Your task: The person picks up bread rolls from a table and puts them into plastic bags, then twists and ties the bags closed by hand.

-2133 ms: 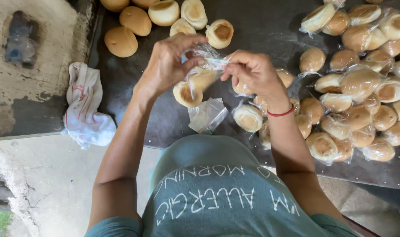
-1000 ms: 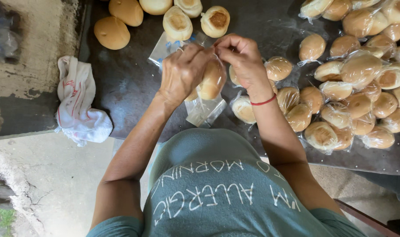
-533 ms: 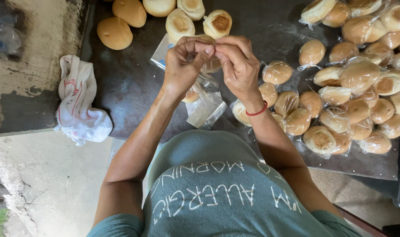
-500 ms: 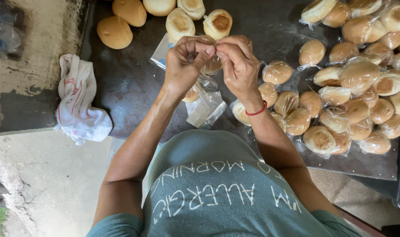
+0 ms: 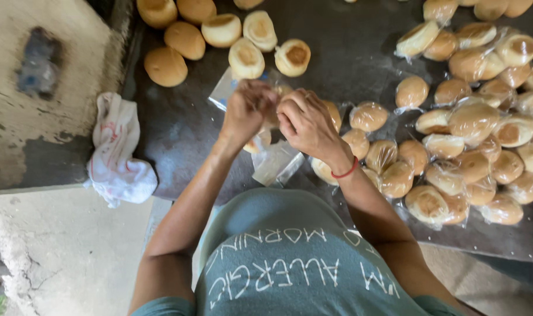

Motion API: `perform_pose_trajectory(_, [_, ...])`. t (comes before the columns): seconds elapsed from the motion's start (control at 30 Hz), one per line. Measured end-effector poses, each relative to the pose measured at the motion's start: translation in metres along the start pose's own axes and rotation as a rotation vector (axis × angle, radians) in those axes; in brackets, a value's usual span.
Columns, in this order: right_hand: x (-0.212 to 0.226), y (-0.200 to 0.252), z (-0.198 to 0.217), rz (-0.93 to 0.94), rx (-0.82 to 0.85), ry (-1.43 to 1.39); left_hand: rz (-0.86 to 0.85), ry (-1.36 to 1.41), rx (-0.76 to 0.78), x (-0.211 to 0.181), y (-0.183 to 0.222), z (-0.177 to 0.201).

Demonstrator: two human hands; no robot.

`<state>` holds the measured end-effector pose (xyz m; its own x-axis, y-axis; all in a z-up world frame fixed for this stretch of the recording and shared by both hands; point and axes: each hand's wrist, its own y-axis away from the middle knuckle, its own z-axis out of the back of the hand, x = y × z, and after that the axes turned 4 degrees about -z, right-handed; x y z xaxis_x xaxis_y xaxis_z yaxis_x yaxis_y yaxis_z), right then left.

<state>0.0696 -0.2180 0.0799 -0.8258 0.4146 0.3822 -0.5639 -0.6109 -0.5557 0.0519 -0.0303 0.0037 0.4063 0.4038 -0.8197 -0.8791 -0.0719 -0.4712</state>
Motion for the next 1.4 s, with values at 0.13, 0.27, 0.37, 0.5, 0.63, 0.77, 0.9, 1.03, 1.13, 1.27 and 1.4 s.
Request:
perform_pose_trajectory(0.13, [-0.007, -0.004, 0.01, -0.075, -0.015, -0.078, 0.219, 0.036, 0.218, -0.041, -0.011, 0.013])
perform_pose_trajectory(0.27, [-0.023, 0.011, -0.006, -0.267, -0.077, -0.36, 0.111, 0.118, 0.196, -0.08, -0.022, 0.026])
perform_pose_trajectory(0.37, [-0.042, 0.023, -0.016, -0.394, -0.053, -0.711, -0.102, -0.157, 0.114, -0.103, -0.016, 0.024])
perform_pose_trajectory(0.5, [-0.063, 0.023, -0.002, -0.65, 0.112, -1.309, -0.546, -0.5, 0.075, -0.11, -0.015, 0.029])
perform_pose_trajectory(0.63, [-0.052, 0.014, 0.01, -0.667, 0.147, -1.221, -0.664, -0.511, 0.107, -0.1, -0.018, 0.028])
perform_pose_trajectory(0.77, [-0.028, -0.003, 0.006, -0.265, 0.139, -0.841, -0.115, -0.177, -0.077, -0.071, -0.021, 0.004])
perform_pose_trajectory(0.9, [-0.004, 0.008, 0.006, -0.277, -0.074, -0.247, 0.258, 0.548, -0.077, -0.032, -0.015, -0.015])
perform_pose_trajectory(1.03, [0.006, 0.007, -0.004, -0.112, -0.224, 0.119, 0.437, 0.73, -0.077, -0.034, -0.012, -0.024])
perform_pose_trajectory(1.13, [-0.003, 0.012, -0.008, -0.066, -0.191, 0.274, 0.511, 0.72, -0.117, -0.035, -0.008, -0.032])
perform_pose_trajectory(1.27, [-0.02, 0.026, -0.017, -0.1, -0.14, 0.32, 0.395, 0.556, -0.147, -0.019, 0.0, -0.044])
perform_pose_trajectory(1.4, [-0.054, 0.051, -0.005, -0.284, -0.228, 0.346, 0.392, 0.673, -0.278, 0.004, -0.01, -0.025])
